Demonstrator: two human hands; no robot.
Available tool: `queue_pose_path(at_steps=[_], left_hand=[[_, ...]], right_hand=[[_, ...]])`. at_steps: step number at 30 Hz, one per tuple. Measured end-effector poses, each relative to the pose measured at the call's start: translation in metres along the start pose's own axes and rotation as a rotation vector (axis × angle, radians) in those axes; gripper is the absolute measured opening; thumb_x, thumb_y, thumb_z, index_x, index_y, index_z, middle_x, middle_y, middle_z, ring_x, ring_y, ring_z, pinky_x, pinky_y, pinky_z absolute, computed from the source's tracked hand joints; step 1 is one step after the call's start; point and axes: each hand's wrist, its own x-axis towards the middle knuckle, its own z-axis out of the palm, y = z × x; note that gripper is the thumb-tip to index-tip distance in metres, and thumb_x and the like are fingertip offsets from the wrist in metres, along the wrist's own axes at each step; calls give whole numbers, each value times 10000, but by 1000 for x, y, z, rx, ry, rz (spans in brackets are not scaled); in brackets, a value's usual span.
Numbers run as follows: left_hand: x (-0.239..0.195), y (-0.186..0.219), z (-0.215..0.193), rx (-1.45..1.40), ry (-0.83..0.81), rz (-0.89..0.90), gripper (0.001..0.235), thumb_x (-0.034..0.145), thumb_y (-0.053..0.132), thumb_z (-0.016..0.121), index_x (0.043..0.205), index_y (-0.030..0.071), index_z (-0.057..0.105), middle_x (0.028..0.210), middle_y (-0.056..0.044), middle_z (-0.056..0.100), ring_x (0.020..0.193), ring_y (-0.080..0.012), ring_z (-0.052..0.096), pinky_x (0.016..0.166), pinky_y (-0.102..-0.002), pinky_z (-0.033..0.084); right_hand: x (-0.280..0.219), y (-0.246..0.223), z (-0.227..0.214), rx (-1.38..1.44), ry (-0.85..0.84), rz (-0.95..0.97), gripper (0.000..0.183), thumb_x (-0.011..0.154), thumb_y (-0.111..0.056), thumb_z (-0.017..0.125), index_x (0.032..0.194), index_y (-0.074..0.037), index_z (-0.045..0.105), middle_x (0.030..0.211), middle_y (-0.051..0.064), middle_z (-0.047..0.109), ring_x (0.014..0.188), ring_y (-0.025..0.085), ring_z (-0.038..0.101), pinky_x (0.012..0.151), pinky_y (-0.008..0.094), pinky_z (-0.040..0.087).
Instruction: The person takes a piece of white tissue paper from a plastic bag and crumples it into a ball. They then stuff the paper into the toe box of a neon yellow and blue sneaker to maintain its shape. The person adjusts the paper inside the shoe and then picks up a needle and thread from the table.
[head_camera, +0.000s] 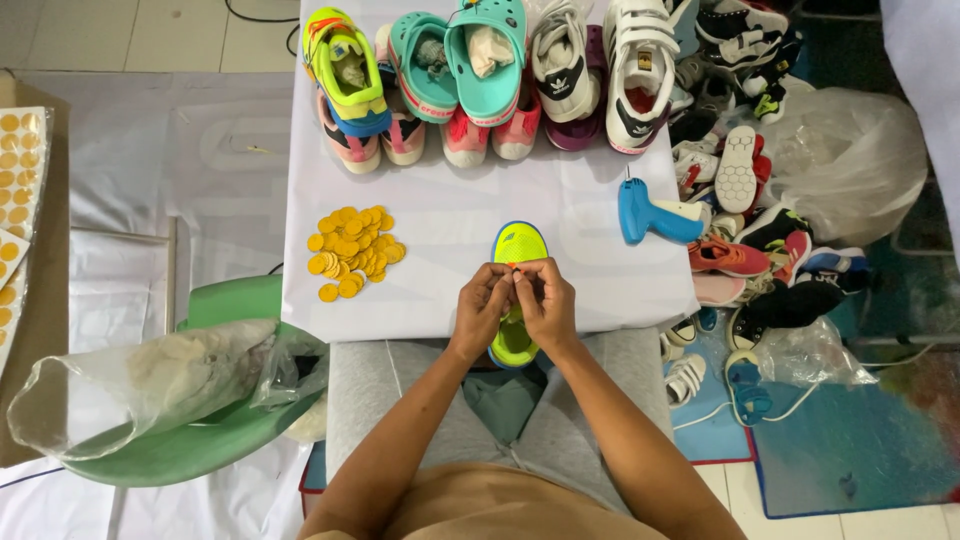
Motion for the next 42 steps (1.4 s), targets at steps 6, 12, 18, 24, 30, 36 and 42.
queue_pose_path(at_steps=[6,12,18,24,30,36,42], left_hand=[[0,-4,1,2,13,-5,145,1035,43,533,1109,-5,647,670,-73,662,536,-79,577,512,-203,480],[-1,2,0,49,5,-10,142,1037,50,537,1103,1,653,685,-72,667,550,-87,579,526,-215,490],[0,4,0,72,-5,-5,136,1046,73,537,1077,16,656,687,-69,665,551,-103,587,529,-237,503],[-2,2,-2,118,-29,28,136,1052,91,529,1086,41,652,696,-59,665,568,-105,580,552,-247,509],[-3,4,1,85,-20,55,124,1051,91,534,1077,43,646,693,-55,669,566,-100,581,551,-236,505],[-2,3,3,36,-10,79,119,1058,83,530,1073,30,636,697,-61,666,551,-89,574,545,-216,490],[0,2,3,46,-6,83,130,1062,84,524,1066,22,638,691,-64,669,540,-87,572,531,-215,486]], right_hand=[[0,2,-1,11,-2,-19,89,985,-88,623,1049,-44,668,740,128,714,646,231,694,603,356,557],[2,1,-2,0,-4,-35,92,985,-81,621,1034,-37,685,756,136,737,656,232,710,616,359,569],[4,-6,-3,6,-4,-25,93,1005,-77,587,1052,-45,661,694,114,688,632,214,676,626,360,556],[-1,-2,-4,27,-16,-28,87,1019,-69,572,1057,-42,645,688,108,685,637,203,669,639,346,551],[-1,-4,-6,90,-32,-55,132,1028,-44,537,1076,-15,656,667,103,680,635,175,672,633,335,554],[0,7,-5,93,-31,-71,187,1031,-54,514,1095,10,678,647,108,644,632,166,647,611,340,531],[1,8,-6,65,-28,-66,184,996,-30,527,1065,11,693,652,103,632,615,180,646,603,333,529]])
